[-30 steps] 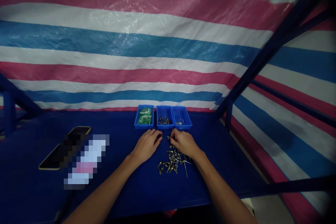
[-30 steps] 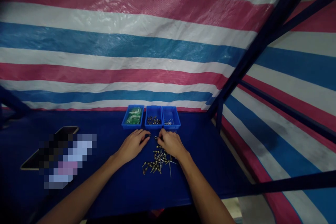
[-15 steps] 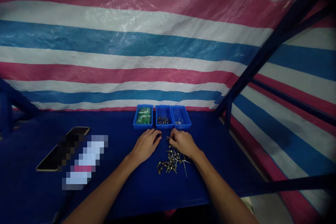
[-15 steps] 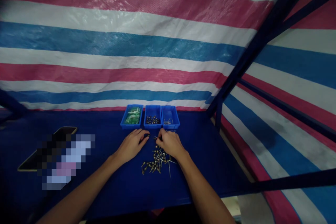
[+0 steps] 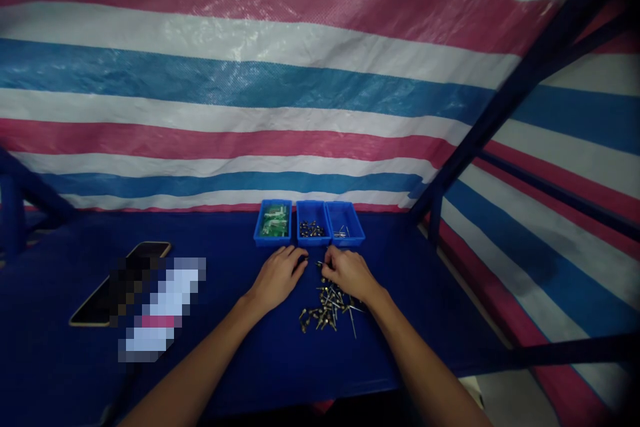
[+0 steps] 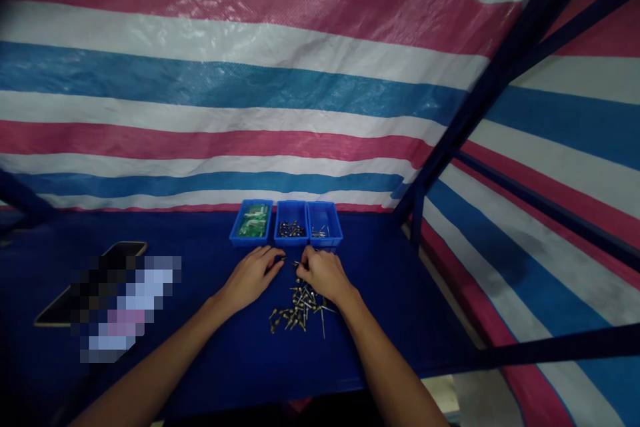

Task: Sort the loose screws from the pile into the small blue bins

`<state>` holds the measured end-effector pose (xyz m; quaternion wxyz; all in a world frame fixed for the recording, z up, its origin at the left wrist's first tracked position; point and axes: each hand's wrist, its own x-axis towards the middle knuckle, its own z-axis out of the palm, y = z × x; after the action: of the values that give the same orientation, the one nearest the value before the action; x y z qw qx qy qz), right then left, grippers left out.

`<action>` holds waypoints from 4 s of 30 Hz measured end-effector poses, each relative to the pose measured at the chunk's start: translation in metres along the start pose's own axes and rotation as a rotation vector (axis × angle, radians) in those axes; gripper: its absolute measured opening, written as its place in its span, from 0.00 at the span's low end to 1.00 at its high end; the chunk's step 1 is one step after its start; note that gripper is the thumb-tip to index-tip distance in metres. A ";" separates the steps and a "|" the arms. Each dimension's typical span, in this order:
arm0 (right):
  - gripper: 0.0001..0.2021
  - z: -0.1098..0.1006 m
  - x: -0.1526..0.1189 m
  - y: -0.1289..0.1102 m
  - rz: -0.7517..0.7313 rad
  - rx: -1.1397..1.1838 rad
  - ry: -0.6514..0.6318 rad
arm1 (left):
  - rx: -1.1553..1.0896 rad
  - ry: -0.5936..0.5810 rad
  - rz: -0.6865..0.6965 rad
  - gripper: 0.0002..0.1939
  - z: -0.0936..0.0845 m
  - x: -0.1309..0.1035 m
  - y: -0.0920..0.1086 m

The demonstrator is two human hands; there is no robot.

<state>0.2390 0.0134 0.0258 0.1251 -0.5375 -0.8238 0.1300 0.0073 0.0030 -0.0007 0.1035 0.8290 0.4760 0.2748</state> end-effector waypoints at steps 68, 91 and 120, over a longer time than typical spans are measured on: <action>0.04 -0.001 -0.007 -0.019 -0.206 0.155 0.081 | -0.198 -0.057 0.039 0.15 -0.009 0.001 0.011; 0.03 0.001 -0.005 -0.012 -0.219 0.188 0.093 | -0.208 0.005 -0.027 0.13 -0.008 -0.001 0.013; 0.14 0.022 0.013 0.005 0.002 0.852 0.299 | -0.008 0.032 -0.033 0.17 -0.006 0.000 0.010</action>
<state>0.2307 0.0253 0.0046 0.4528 -0.4518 -0.6690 0.3784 0.0118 -0.0029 0.0086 0.1037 0.8160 0.4903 0.2880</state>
